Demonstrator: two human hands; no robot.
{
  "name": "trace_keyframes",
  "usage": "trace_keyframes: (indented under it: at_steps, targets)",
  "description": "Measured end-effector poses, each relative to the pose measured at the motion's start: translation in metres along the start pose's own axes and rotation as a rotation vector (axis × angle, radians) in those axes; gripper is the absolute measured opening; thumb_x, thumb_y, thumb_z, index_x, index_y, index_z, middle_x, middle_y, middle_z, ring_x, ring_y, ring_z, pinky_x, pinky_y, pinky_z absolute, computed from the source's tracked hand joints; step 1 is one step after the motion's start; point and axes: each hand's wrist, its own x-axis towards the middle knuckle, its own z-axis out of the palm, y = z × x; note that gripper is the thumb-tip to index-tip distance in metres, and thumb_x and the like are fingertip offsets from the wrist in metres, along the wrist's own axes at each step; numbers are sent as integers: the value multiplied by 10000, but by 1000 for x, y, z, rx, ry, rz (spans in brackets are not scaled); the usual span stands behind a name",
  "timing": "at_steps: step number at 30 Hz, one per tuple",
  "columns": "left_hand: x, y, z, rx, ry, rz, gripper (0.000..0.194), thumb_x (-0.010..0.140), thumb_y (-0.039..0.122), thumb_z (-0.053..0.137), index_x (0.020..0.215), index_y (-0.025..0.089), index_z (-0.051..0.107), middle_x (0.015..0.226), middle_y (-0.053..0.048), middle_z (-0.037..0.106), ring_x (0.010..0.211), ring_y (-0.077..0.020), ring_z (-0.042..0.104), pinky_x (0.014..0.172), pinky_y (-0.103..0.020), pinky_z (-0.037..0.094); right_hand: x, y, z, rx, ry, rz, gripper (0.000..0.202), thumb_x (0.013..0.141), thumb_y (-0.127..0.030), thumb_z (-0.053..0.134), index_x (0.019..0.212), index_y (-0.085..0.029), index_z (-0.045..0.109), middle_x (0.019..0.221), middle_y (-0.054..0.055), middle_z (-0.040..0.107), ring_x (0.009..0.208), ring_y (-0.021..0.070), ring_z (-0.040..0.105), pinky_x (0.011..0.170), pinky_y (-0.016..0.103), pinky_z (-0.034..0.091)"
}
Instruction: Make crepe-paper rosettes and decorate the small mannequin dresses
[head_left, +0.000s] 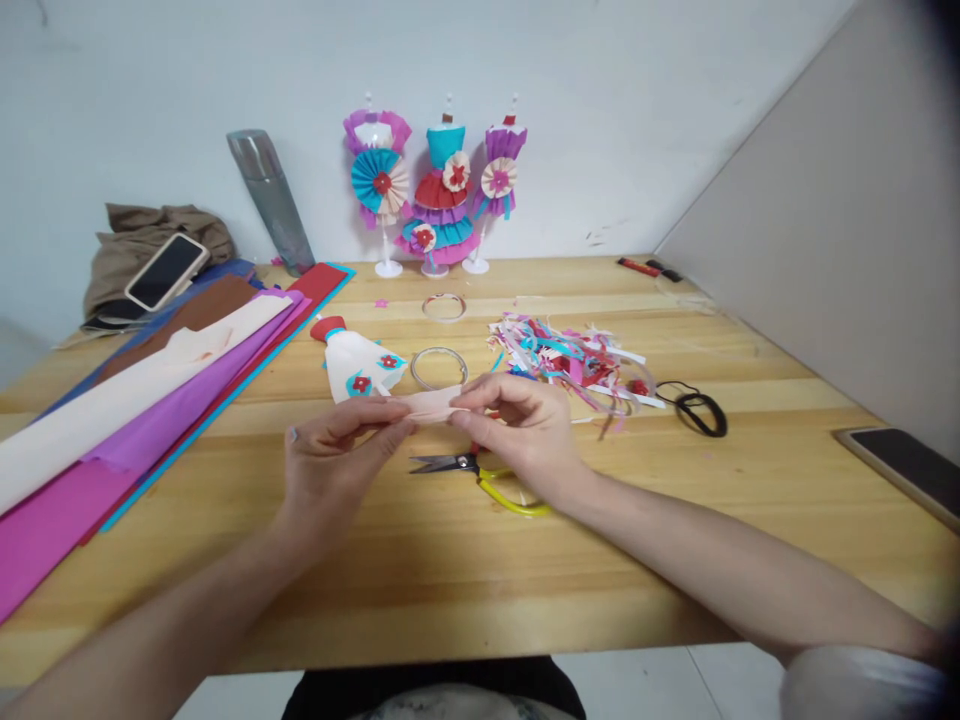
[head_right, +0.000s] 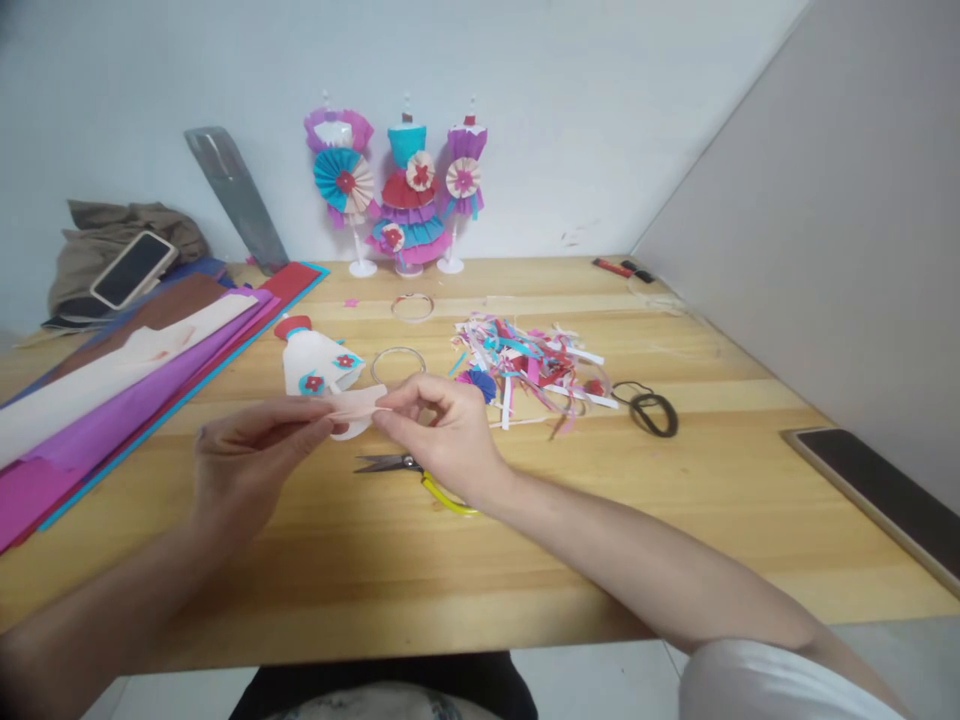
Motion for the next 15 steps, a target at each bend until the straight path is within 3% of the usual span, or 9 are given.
trace_keyframes:
  at_steps: [8,15]
  targets:
    - [-4,-3,-1,-48,-29,-33,64,690,256,797,741,229,768,760,-22,761,713,-197,720,699,-312,602,-3,-3,0,30,-49,0,105,657,-243,755,592,-229,674,686,22,703,663,159,614,581,293,490]
    - [-5,-6,-1,-113,-57,-51,92,696,266,798,762,214,762,677,-17,742,637,-181,711,609,-269,580,-6,-3,3,54,-18,85,132,613,-253,763,574,-209,644,596,1,669,538,120,552,487,250,425]
